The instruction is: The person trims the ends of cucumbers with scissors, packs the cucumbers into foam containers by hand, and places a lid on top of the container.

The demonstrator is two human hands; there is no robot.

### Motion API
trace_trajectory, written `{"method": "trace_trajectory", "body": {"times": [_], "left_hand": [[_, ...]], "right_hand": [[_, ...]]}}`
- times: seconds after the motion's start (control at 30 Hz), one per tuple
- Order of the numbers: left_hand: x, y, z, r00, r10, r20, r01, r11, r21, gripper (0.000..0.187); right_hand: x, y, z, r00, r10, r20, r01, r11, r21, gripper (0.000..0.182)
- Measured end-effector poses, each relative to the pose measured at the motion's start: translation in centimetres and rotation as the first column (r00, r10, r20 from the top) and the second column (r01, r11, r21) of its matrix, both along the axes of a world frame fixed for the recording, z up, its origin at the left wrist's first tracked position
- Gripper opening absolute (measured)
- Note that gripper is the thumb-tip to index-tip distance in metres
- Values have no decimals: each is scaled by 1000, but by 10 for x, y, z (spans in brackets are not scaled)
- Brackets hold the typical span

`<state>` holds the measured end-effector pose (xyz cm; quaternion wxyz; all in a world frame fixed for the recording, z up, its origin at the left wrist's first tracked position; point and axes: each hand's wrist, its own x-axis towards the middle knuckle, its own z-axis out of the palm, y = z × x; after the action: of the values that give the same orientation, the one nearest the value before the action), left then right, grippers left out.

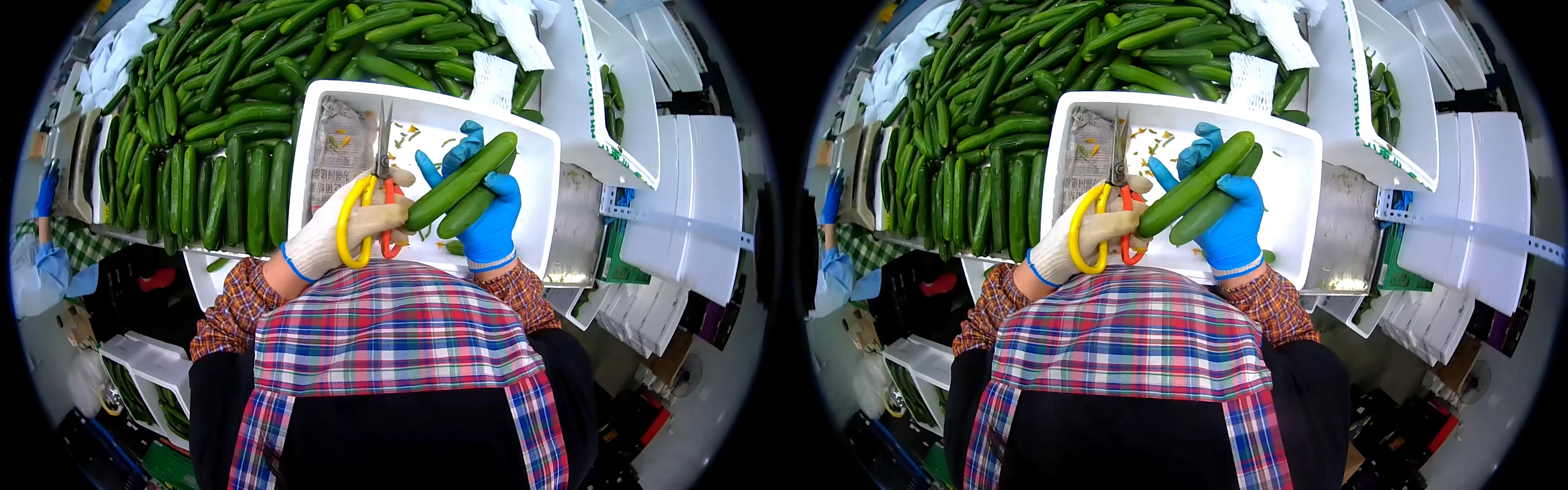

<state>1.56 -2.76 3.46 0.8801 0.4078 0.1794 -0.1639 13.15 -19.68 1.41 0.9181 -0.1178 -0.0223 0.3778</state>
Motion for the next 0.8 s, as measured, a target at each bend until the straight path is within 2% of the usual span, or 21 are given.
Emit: {"method": "trace_trajectory", "body": {"times": [0.07, 0.13, 0.17, 0.2, 0.27, 0.3, 0.33, 0.4, 0.47, 0.53, 0.6, 0.67, 0.73, 0.8], "left_hand": [[1, -4, 11, 998, 58, 2, -58, 998, 9, 59], [2, -4, 9, 993, 25, 112, -39, 990, 132, 57], [2, -6, 6, 995, 31, 94, -50, 978, 204, 54], [2, -8, 5, 995, 32, 94, -51, 978, 203, 54], [4, -12, 3, 975, 160, 155, -200, 935, 292, 53], [5, -14, 2, 966, 227, 122, -248, 947, 203, 53], [5, -14, 2, 966, 226, 124, -248, 947, 206, 53], [2, -13, 4, 978, 111, 179, -177, 893, 414, 53], [0, -10, -1, 979, 111, 169, -172, 894, 415, 54], [-2, -7, -4, 981, 109, 162, -168, 894, 415, 54], [-7, -6, -7, 962, 236, 134, -271, 872, 408, 56], [-12, -2, -18, 960, 239, 149, -280, 860, 427, 55], [-17, 3, -15, 944, 285, 164, -329, 828, 454, 49], [-19, 5, -13, 936, 321, 142, -351, 836, 423, 52]], "right_hand": [[0, 1, 0, 1000, -7, -14, 6, 999, -39, 67], [-4, 3, 7, 999, -22, -28, 20, 997, -79, 67], [-8, 4, 17, 999, -22, -22, 18, 984, -179, 68], [-10, 5, 22, 1000, -24, -17, 18, 961, -277, 68], [-9, 3, 17, 999, 17, 37, -6, 960, -281, 67], [-9, -1, 10, 999, 38, 37, -23, 937, -350, 65], [-10, -3, 7, 998, 59, 37, -39, 909, -415, 64], [-10, -3, 6, 999, 51, -11, -51, 919, -391, 58], [-6, -6, 1, 982, 73, -175, -102, 982, -160, 54], [-2, -10, 3, 978, 71, -195, -94, 989, -113, 52], [2, -13, 7, 969, 70, -239, -81, 996, -33, 53], [10, -14, 12, 974, 66, -216, -73, 997, -22, 53], [22, -9, 18, 974, 72, -215, -95, 990, -100, 50], [40, 5, 23, 965, 87, -246, -115, 988, -101, 45]]}}
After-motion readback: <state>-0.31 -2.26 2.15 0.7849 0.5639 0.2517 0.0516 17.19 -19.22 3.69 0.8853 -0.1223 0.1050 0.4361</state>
